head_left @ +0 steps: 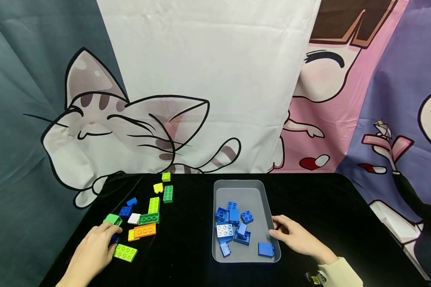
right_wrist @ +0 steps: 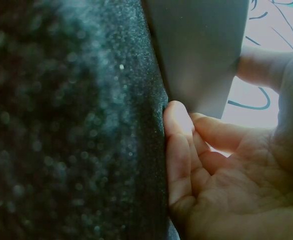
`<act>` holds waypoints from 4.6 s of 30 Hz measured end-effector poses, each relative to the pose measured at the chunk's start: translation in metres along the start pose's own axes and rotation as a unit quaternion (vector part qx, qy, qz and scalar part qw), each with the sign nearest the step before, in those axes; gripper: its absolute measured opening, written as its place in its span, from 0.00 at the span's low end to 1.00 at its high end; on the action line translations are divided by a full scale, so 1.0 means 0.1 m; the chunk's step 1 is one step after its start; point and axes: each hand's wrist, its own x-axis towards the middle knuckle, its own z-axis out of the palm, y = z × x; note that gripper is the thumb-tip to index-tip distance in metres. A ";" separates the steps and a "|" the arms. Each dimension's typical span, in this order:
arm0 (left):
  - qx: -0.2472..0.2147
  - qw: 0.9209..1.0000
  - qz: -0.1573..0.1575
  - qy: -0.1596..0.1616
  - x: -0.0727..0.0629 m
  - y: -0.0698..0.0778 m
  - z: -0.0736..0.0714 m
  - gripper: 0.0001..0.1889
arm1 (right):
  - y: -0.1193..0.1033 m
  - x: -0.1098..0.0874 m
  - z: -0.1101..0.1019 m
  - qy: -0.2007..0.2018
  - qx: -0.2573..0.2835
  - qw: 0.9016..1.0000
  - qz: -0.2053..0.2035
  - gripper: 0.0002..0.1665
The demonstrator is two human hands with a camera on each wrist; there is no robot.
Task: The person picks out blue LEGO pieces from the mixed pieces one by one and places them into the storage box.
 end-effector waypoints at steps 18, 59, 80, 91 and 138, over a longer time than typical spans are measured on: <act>-0.048 0.993 0.095 0.045 0.32 0.85 -0.12 0.22 | 0.01 0.00 0.00 -0.004 0.009 1.000 -0.002 0.27; -0.177 0.949 0.259 0.020 0.97 2.54 -0.05 0.17 | 0.01 0.02 0.02 -0.003 0.001 1.000 -0.005 0.27; -0.181 0.950 0.255 0.019 1.03 2.59 0.04 0.19 | -0.01 0.01 0.00 -0.003 -0.004 1.000 -0.007 0.26; -0.122 0.961 0.232 -0.091 1.04 2.47 0.01 0.54 | 0.00 0.01 -0.02 0.000 -0.009 1.000 -0.009 0.26; -0.062 0.969 -0.153 -0.186 1.35 0.34 0.09 0.35 | 0.00 0.00 -0.01 -0.002 0.007 1.000 -0.010 0.27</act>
